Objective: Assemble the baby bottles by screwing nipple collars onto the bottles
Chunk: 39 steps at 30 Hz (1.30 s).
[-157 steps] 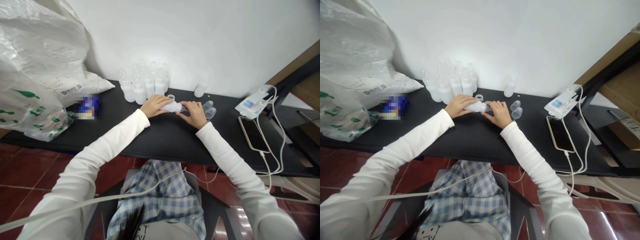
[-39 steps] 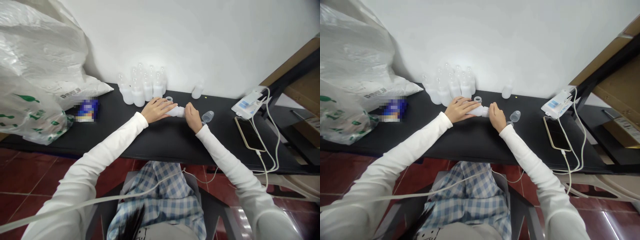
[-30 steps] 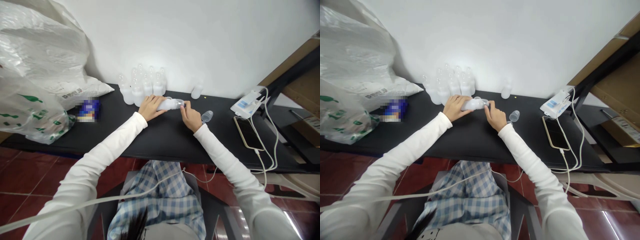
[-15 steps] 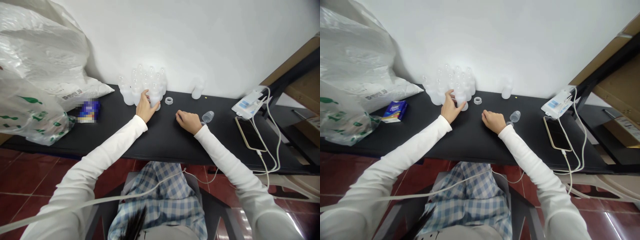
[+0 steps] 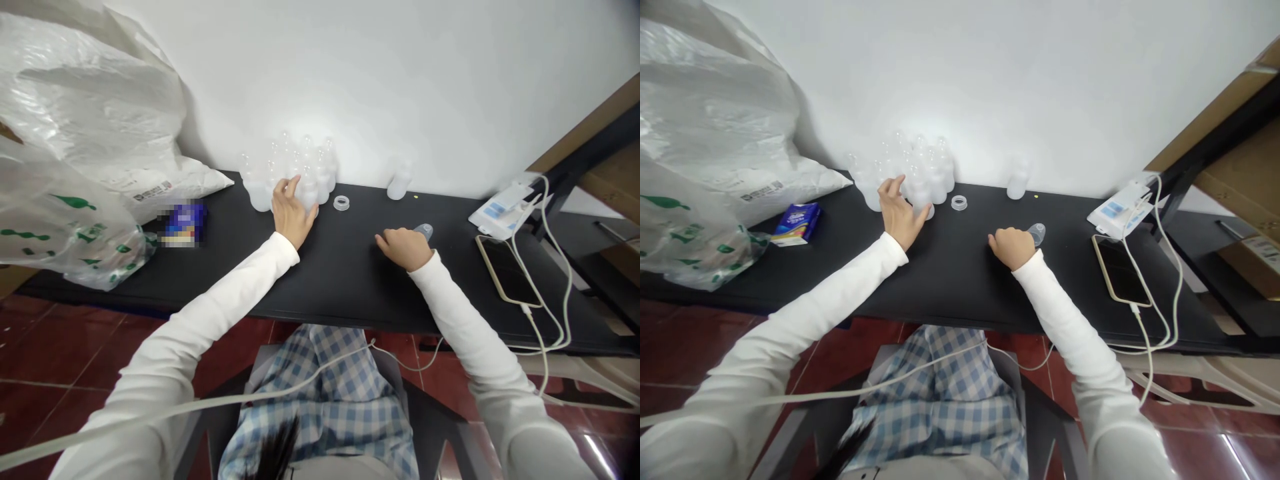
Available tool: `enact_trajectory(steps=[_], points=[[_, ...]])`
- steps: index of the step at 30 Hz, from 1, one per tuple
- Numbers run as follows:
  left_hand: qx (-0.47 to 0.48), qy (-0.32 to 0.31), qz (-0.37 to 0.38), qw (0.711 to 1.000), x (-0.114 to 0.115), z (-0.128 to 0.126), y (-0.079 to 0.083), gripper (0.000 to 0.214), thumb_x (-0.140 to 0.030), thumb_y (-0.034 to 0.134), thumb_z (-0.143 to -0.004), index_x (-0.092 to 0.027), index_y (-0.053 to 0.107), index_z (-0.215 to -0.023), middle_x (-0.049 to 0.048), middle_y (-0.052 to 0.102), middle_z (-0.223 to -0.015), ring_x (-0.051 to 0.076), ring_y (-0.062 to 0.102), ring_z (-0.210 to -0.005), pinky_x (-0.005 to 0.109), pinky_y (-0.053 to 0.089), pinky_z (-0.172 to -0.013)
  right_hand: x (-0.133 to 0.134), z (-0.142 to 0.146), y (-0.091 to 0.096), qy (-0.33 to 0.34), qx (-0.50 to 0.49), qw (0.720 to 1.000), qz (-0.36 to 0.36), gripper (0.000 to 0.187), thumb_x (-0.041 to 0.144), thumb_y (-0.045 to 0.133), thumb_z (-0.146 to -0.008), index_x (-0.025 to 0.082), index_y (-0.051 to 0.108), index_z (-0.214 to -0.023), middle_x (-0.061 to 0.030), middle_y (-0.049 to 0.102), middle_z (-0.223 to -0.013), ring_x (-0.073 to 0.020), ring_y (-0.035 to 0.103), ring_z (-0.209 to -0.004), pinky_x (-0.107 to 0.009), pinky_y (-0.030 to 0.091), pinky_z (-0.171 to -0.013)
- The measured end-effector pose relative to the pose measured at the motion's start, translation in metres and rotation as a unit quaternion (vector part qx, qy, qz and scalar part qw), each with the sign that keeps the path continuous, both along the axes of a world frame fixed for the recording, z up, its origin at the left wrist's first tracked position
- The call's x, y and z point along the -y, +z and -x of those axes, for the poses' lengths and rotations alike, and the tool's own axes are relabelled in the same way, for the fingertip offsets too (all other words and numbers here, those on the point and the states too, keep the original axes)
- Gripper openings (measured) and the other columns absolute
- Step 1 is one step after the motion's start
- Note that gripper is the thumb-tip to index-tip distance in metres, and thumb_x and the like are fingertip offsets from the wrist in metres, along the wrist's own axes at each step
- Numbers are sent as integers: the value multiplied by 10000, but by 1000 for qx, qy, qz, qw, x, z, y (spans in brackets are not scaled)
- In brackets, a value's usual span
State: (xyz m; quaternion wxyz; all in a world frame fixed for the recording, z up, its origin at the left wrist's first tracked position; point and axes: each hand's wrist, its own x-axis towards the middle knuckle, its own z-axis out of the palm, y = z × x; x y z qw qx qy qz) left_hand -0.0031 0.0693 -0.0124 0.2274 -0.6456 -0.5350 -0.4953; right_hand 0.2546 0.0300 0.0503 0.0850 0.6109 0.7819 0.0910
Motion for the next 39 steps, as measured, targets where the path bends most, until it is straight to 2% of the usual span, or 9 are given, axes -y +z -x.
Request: enact_trajectory(steps=[3,7,11,16,20,24,31,34,39], points=[[-16,3,-3,1000,8,-8,5,503,-352,576,-960,-233,350,-1393,192,491,-1308,320,521,-1270,535,477,-1022,4,-3,6,-6,7,1000,13,460,373,359,-1032,111,737,-1028,-196,759,-992,-337,730,-995,-324,432,-706],[-87,-92,58,990,14,-32,10,304,-267,471,-991,-182,506,-1281,183,567,-1236,288,595,-1168,465,501,-975,12,-2,11,-6,2,1000,9,470,387,363,-1032,118,748,-1000,-196,763,-978,-335,734,-965,-343,450,-723],[-125,-149,132,972,6,-62,9,407,-199,425,-975,-106,499,-1364,200,576,-1314,285,610,-1196,410,516,-976,16,-7,11,-38,1,999,-6,459,416,418,-1012,121,768,-983,-219,762,-939,-329,731,-899,-346,447,-700],[-87,-91,228,965,-14,-86,-2,601,-146,488,-905,-15,382,-1482,271,395,-1546,372,405,-1451,494,365,-1180,16,-14,11,-87,1,996,-24,438,406,443,-1006,111,767,-1019,-237,751,-945,-327,721,-898,-341,447,-688],[-48,-69,292,953,-20,-89,-7,633,-193,509,-907,-8,360,-1495,295,326,-1588,395,298,-1512,531,297,-1220,16,-13,14,-106,8,994,-9,427,400,418,-1019,107,722,-1077,-225,735,-963,-305,709,-915,-309,426,-680],[-34,-82,323,942,-18,-86,-4,471,-208,516,-920,-25,500,-1354,276,464,-1490,376,437,-1414,488,388,-1159,14,-13,16,-79,16,997,-1,324,351,507,-984,101,653,-1131,-202,696,-1040,-296,675,-959,-281,368,-638],[62,-214,311,924,-15,-79,1,273,-199,642,-876,-150,547,-1126,143,634,-1179,267,626,-1100,424,483,-995,0,-18,6,17,14,998,-52,300,35,419,-903,127,635,-1090,-191,601,-1127,-264,592,-966,-295,342,-613],[232,-306,319,866,-18,-79,-2,309,-225,714,-849,-181,511,-1078,88,667,-1086,183,656,-975,326,518,-889,-12,-20,-3,71,-8,994,-78,337,-25,405,-854,148,634,-1030,-168,604,-1050,-254,564,-909,-313,372,-640],[469,-357,394,705,-18,-77,7,182,-263,623,-938,-179,489,-1030,5,674,-811,107,666,-673,209,498,-613,-30,-19,-15,185,-138,965,-126,313,-9,379,-865,171,613,-969,-124,581,-989,-225,555,-841,-365,468,-745]])
